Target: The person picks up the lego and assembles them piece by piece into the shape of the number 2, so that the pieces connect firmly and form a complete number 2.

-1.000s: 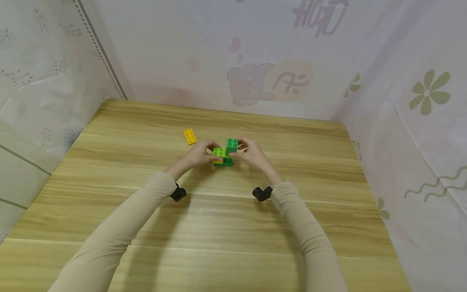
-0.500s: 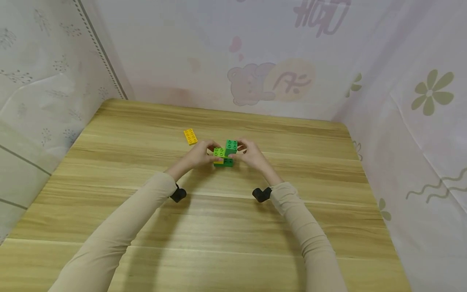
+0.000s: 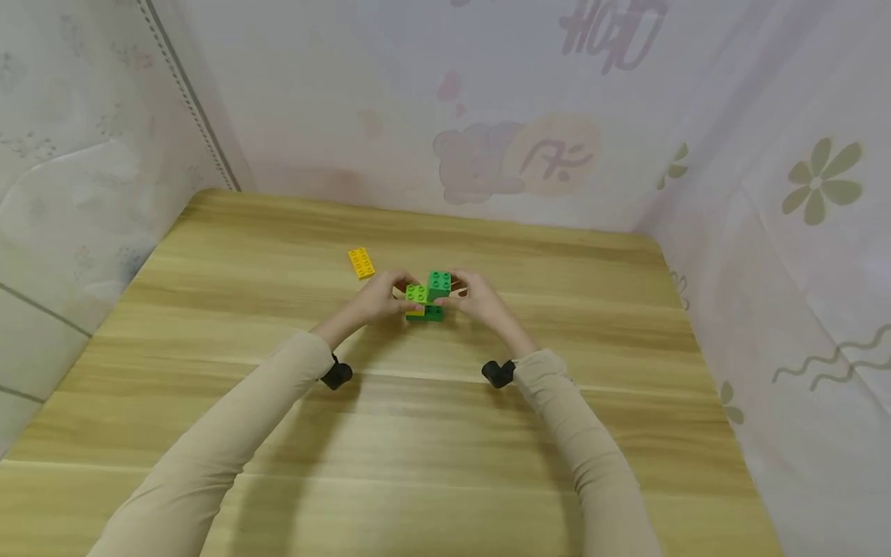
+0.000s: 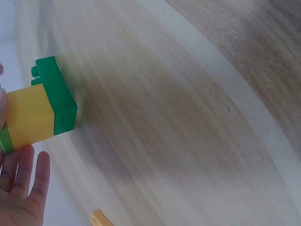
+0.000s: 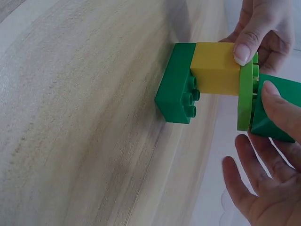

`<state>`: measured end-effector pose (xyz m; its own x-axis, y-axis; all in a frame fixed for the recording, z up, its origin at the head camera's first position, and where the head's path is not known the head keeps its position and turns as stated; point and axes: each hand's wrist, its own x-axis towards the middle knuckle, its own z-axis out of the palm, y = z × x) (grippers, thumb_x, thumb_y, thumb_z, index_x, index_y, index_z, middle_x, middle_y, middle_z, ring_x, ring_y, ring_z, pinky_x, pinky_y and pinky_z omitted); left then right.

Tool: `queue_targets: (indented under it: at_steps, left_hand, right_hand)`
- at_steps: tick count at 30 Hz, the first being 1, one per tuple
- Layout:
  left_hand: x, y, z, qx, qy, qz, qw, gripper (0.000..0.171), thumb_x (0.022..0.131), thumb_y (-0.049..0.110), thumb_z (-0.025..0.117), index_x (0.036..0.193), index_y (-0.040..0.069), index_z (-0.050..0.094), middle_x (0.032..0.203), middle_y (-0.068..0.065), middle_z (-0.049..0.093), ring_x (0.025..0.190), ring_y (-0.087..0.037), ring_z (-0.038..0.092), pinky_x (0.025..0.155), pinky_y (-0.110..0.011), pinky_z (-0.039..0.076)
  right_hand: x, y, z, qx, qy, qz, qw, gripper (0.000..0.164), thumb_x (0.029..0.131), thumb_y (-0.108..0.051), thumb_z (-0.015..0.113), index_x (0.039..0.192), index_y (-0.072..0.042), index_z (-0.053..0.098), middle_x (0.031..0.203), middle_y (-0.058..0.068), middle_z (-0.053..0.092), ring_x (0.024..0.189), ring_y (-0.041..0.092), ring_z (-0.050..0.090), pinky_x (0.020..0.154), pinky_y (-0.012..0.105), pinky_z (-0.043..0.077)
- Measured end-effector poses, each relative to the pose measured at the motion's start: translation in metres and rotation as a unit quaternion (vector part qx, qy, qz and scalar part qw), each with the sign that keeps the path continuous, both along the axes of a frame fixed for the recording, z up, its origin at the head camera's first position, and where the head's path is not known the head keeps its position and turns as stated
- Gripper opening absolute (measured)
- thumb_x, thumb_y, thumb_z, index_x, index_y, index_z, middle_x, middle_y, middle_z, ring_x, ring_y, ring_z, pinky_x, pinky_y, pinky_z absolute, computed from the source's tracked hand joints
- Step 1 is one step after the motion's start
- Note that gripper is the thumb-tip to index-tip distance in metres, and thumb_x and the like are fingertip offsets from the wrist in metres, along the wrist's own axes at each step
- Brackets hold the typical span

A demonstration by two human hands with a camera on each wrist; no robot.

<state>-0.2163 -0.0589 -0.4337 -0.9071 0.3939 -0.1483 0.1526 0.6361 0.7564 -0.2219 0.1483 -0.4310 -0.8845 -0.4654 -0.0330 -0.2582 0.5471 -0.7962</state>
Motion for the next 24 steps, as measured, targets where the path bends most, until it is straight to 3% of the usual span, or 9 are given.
queue_targets:
  at_steps: [13,24]
  left_hand:
    - [0.0020,-0.0007,-0.0024,0.009,-0.006,0.002,0.9999,0.043,0.079,0.021,0.071,0.115,0.003,0.056,0.112,-0.012,0.059,0.107,-0.026,0.054,0.091,-0.039,0.047]
    - [-0.0002,0.0010,-0.0015,0.025,-0.012,0.010,0.9996,0.042,0.079,0.019,0.071,0.114,0.001,0.056,0.109,-0.015,0.061,0.104,-0.026,0.057,0.087,-0.036,0.050]
  right_hand:
    - [0.0026,-0.0028,0.0039,0.024,-0.026,0.002,0.999,0.048,0.083,-0.011,0.066,0.126,0.000,0.050,0.118,0.019,0.057,0.100,0.033,0.062,0.082,0.037,0.052]
    - [-0.0027,-0.0073,0.0090,0.074,-0.014,0.018,0.997,0.046,0.083,-0.010,0.065,0.125,0.002,0.049,0.115,0.019,0.057,0.105,0.032,0.059,0.087,0.038,0.050]
